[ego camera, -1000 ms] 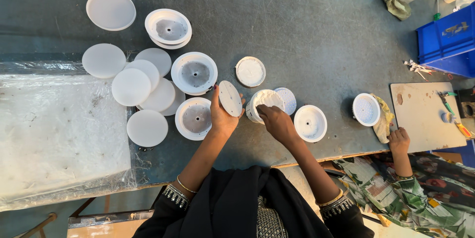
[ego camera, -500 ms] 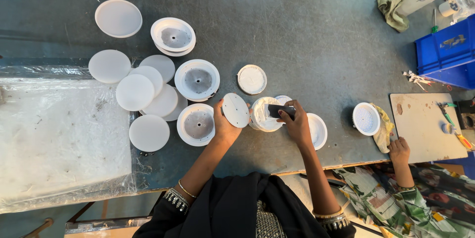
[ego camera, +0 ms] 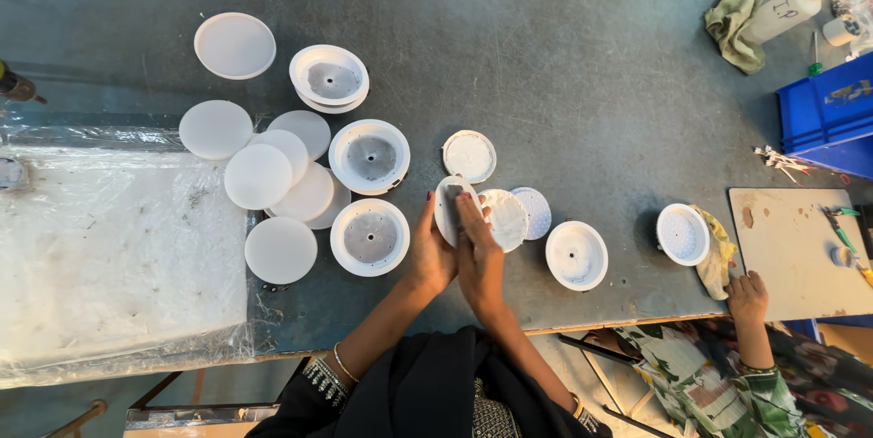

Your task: The person repeatedly picks up white circular plastic parts from a table, applies a white substance from a small container using a small tool, and places the parts back on the table. The person works one at a time, handling each part individually.

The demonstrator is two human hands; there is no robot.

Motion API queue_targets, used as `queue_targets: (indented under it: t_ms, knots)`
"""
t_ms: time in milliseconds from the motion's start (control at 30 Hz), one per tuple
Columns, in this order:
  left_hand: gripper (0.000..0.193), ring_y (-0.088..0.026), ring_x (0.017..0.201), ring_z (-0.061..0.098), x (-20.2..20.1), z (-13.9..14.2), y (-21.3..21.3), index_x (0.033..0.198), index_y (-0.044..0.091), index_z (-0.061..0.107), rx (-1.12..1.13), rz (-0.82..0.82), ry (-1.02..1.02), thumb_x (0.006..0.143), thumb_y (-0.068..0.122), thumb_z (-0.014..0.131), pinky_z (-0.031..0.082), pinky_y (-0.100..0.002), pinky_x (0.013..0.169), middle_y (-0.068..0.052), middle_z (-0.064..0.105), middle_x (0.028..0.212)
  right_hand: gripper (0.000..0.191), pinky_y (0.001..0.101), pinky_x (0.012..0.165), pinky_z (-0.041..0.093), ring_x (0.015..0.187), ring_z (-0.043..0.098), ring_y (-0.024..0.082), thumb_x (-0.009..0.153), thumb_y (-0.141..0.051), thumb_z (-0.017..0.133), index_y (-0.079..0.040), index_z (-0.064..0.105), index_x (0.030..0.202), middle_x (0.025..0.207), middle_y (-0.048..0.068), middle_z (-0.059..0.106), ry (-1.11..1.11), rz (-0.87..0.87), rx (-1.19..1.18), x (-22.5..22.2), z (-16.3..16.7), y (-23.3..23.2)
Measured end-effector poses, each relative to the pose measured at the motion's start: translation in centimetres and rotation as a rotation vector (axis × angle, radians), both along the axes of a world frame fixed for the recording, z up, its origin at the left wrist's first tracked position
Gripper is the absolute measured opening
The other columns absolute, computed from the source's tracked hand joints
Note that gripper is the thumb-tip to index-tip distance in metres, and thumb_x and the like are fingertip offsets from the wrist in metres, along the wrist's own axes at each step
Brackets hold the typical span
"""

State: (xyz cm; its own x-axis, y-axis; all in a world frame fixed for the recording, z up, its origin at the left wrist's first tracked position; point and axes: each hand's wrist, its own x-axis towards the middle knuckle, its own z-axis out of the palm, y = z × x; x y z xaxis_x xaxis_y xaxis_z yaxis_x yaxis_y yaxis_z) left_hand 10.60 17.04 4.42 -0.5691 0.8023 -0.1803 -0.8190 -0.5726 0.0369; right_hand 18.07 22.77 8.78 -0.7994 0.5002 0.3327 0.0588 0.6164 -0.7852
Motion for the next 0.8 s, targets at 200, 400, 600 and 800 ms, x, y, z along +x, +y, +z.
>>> queue_targets:
  t_ms: [200, 400, 600, 800]
  knots:
    - [0.072, -0.026, 0.130, 0.050, -0.4, 0.3, -0.8, 0.155, 0.017, 0.040, -0.115, -0.045, 0.064, 0.098, 0.061, 0.048, 0.041, -0.044, 0.112, -0.014, 0.054, 0.140, 0.055, 0.0394, 0.110, 0.047, 0.137, 0.057, 0.036, 0.088, 0.014, 0.054, -0.002, 0.059, 0.141, 0.146, 0.022, 0.059, -0.050, 0.115, 0.015, 1.6, 2.1, -0.9]
    - [0.058, -0.021, 0.116, 0.058, -0.3, 0.5, -1.1, 0.144, 0.012, 0.053, -0.155, -0.089, 0.137, 0.099, 0.048, 0.060, 0.044, -0.039, 0.099, -0.012, 0.064, 0.125, 0.041, 0.0339, 0.091, 0.057, 0.104, 0.076, 0.026, 0.094, 0.008, 0.060, -0.008, 0.070, 0.130, 0.118, 0.016, 0.076, -0.075, -0.037, 0.015, 2.3, 4.3, 2.1]
    - [0.055, -0.019, 0.113, 0.061, 0.7, 0.8, -1.2, 0.135, 0.008, 0.058, -0.240, -0.174, 0.149, 0.095, 0.047, 0.063, 0.048, -0.035, 0.096, -0.008, 0.065, 0.120, 0.041, 0.0332, 0.090, 0.057, 0.104, 0.075, 0.024, 0.089, 0.006, 0.064, -0.008, 0.072, 0.127, 0.118, 0.015, 0.075, -0.109, -0.036, 0.006, 1.9, 5.5, 3.1]
    - [0.055, -0.019, 0.110, 0.060, 1.5, 1.1, -1.5, 0.133, 0.007, 0.056, -0.236, -0.188, 0.076, 0.096, 0.046, 0.068, 0.048, -0.034, 0.097, -0.008, 0.061, 0.118, 0.040, 0.0334, 0.091, 0.059, 0.102, 0.074, 0.022, 0.088, 0.005, 0.061, -0.005, 0.072, 0.125, 0.114, 0.013, 0.074, -0.098, 0.001, -0.120, 3.5, 5.0, 2.6]
